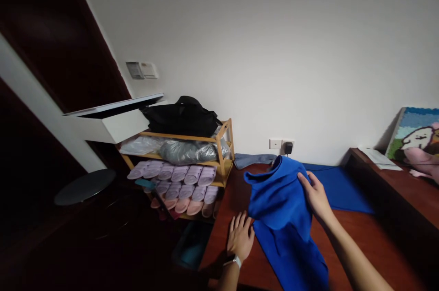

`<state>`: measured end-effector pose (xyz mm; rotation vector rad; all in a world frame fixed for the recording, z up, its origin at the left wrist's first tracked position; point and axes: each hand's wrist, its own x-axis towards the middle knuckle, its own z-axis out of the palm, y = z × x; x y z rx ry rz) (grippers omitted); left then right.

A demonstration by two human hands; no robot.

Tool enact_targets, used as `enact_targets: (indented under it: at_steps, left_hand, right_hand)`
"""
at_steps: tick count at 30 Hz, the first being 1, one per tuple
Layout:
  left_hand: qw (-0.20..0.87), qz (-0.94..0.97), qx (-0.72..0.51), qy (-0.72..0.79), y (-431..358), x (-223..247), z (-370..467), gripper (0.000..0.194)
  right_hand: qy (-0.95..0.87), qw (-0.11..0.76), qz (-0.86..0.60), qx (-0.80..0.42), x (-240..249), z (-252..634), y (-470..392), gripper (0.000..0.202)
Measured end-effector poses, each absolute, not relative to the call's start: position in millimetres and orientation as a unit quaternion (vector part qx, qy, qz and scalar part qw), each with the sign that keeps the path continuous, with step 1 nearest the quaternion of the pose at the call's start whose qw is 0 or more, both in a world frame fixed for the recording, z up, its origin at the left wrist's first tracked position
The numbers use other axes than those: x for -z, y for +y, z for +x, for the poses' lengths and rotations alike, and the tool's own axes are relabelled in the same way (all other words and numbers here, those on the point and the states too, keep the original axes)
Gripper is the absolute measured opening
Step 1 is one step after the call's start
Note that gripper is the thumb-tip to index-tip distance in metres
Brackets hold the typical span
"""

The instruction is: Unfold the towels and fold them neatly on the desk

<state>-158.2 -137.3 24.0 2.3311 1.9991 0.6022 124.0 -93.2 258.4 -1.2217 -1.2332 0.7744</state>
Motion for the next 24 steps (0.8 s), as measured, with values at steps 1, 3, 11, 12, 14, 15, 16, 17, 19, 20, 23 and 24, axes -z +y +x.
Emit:
enact_targets:
  at_steps: [1,3,11,12,14,15,16,17,19,20,23,24]
  left_hand:
    - [0.011,0.743,-0.192,0.641,-138,-24,-158,0.048]
    - [0.019,0.740,-0.189,0.645,-138,-24,-159,0.049]
    - [0.021,0.738,-0.194,0.646,-139,-18,-162,0.055]
    - [0.023,0.738,-0.196,0.646,-139,-19,-161,0.055]
    - [0.026,0.739,-0.196,0.644,-139,-20,-161,0.054]
    - [0.027,0.740,-0.196,0.643,-139,-20,-160,0.054]
    - [0.027,0.740,-0.198,0.642,-138,-21,-160,0.054]
    - [0.025,0.740,-0.201,0.641,-137,-21,-159,0.054]
    - [0.019,0.742,-0.208,0.637,-136,-20,-159,0.053]
    - [0.016,0.743,-0.211,0.635,-135,-19,-158,0.052]
    - [0.007,0.747,-0.216,0.629,-133,-17,-157,0.051]
    - [0.004,0.748,-0.218,0.627,-132,-17,-157,0.050]
  right_hand:
    - [-0.523,0.587,-0.512,-0.346,-263,118,-76,0.053]
    - [-0.521,0.600,-0.492,-0.356,-268,99,-31,0.058]
    - [-0.571,0.554,-0.500,-0.343,-251,43,93,0.056]
    - [-0.584,0.539,-0.503,-0.340,-238,49,81,0.054]
    - [-0.618,0.501,-0.502,-0.340,-202,70,38,0.048]
    - [-0.640,0.474,-0.499,-0.342,-181,83,10,0.044]
    - [-0.659,0.443,-0.498,-0.349,-158,96,-21,0.041]
    - [-0.681,0.402,-0.500,-0.353,-134,109,-53,0.040]
    - [-0.734,0.294,-0.530,-0.306,-89,131,-110,0.046]
    - [-0.730,0.270,-0.557,-0.288,-70,140,-134,0.050]
    - [-0.669,0.292,-0.618,-0.292,-39,155,-178,0.048]
    - [-0.636,0.329,-0.626,-0.309,-38,158,-185,0.048]
